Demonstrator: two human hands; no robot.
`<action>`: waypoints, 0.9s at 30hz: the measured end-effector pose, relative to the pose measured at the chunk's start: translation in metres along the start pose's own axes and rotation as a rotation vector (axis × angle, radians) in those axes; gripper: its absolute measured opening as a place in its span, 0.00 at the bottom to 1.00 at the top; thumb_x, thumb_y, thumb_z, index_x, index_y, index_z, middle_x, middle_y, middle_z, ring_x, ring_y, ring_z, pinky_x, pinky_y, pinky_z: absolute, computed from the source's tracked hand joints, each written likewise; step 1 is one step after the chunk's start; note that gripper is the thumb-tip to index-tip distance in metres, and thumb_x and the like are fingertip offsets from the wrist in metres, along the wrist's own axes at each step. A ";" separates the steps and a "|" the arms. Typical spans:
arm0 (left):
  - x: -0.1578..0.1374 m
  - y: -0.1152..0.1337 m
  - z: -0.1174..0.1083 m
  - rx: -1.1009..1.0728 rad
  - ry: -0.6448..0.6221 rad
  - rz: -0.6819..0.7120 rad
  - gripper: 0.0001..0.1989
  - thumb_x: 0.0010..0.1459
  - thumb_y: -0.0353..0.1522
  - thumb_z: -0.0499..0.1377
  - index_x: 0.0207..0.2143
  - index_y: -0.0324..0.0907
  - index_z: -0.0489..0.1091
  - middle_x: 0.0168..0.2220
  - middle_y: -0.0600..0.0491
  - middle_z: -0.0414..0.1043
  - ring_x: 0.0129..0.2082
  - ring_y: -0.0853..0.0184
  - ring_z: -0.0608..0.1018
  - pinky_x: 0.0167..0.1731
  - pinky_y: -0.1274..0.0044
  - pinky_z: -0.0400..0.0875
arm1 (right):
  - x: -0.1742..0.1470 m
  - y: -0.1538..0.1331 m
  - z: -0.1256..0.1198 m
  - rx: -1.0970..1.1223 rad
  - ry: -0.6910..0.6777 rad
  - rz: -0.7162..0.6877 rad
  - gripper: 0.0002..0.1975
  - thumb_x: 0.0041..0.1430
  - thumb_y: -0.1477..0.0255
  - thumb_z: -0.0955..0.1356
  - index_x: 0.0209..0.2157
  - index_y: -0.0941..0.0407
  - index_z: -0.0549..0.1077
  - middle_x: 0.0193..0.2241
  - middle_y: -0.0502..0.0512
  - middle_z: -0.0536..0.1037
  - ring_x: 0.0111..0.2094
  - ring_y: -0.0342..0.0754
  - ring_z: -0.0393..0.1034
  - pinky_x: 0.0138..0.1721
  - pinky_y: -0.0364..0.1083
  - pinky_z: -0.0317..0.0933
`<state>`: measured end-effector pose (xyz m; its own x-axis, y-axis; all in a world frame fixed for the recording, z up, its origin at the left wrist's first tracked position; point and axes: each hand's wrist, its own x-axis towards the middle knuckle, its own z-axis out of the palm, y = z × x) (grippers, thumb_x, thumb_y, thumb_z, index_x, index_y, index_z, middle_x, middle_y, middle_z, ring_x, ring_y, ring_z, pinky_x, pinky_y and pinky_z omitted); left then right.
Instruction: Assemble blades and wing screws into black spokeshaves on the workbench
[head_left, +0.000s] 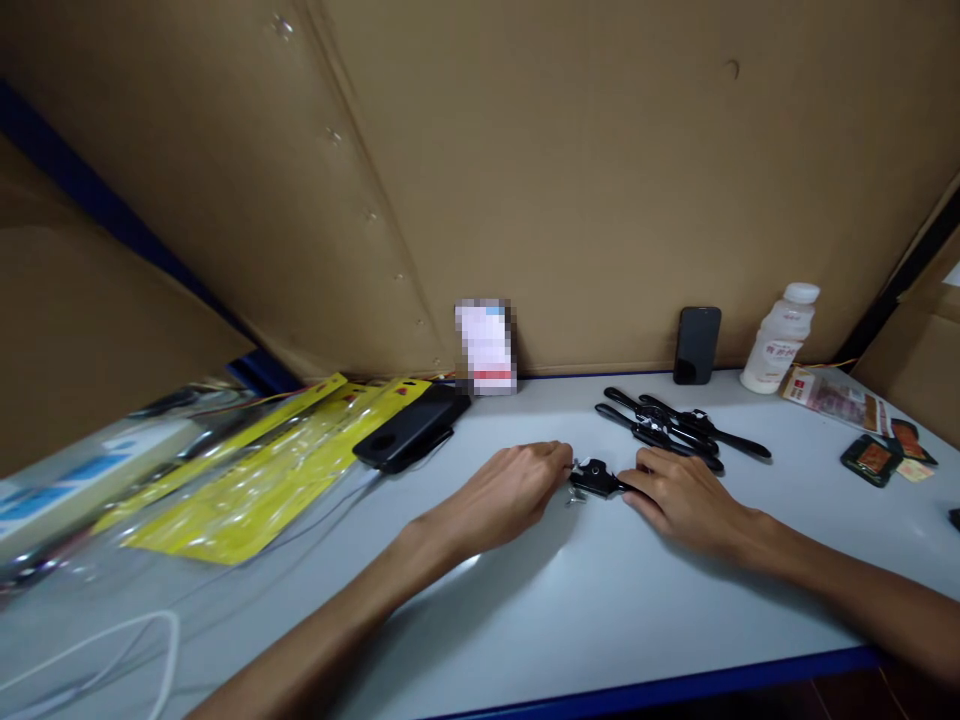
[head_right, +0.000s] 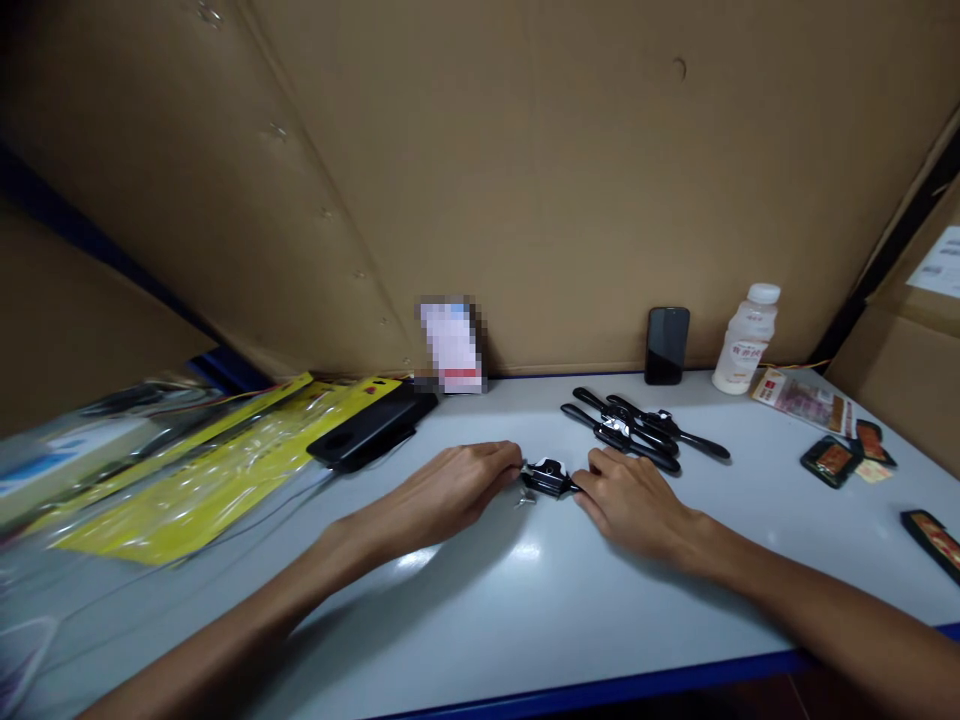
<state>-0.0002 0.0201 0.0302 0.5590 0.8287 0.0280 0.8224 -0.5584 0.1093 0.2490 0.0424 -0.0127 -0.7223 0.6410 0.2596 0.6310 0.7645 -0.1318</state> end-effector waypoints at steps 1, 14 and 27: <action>0.003 0.003 0.004 0.017 -0.005 0.001 0.12 0.69 0.26 0.44 0.34 0.40 0.64 0.33 0.49 0.71 0.28 0.67 0.71 0.28 0.75 0.59 | 0.000 0.000 0.000 -0.002 -0.001 0.002 0.08 0.67 0.72 0.65 0.40 0.57 0.77 0.35 0.54 0.73 0.34 0.46 0.66 0.30 0.46 0.48; 0.021 0.021 0.019 0.297 -0.056 0.019 0.11 0.63 0.19 0.47 0.39 0.38 0.66 0.39 0.43 0.74 0.38 0.59 0.75 0.36 0.69 0.71 | 0.001 -0.002 -0.001 -0.031 -0.015 -0.005 0.08 0.68 0.71 0.66 0.39 0.57 0.77 0.36 0.56 0.75 0.36 0.48 0.68 0.31 0.47 0.52; 0.033 0.015 -0.001 0.296 -0.131 0.148 0.13 0.53 0.18 0.53 0.38 0.37 0.70 0.34 0.45 0.75 0.34 0.60 0.76 0.31 0.72 0.66 | 0.002 -0.001 0.003 0.008 0.017 0.009 0.08 0.67 0.72 0.67 0.41 0.56 0.79 0.37 0.55 0.75 0.35 0.47 0.66 0.31 0.46 0.49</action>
<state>0.0305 0.0386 0.0340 0.6671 0.7371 -0.1078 0.7161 -0.6744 -0.1797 0.2461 0.0427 -0.0152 -0.7121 0.6463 0.2742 0.6348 0.7596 -0.1418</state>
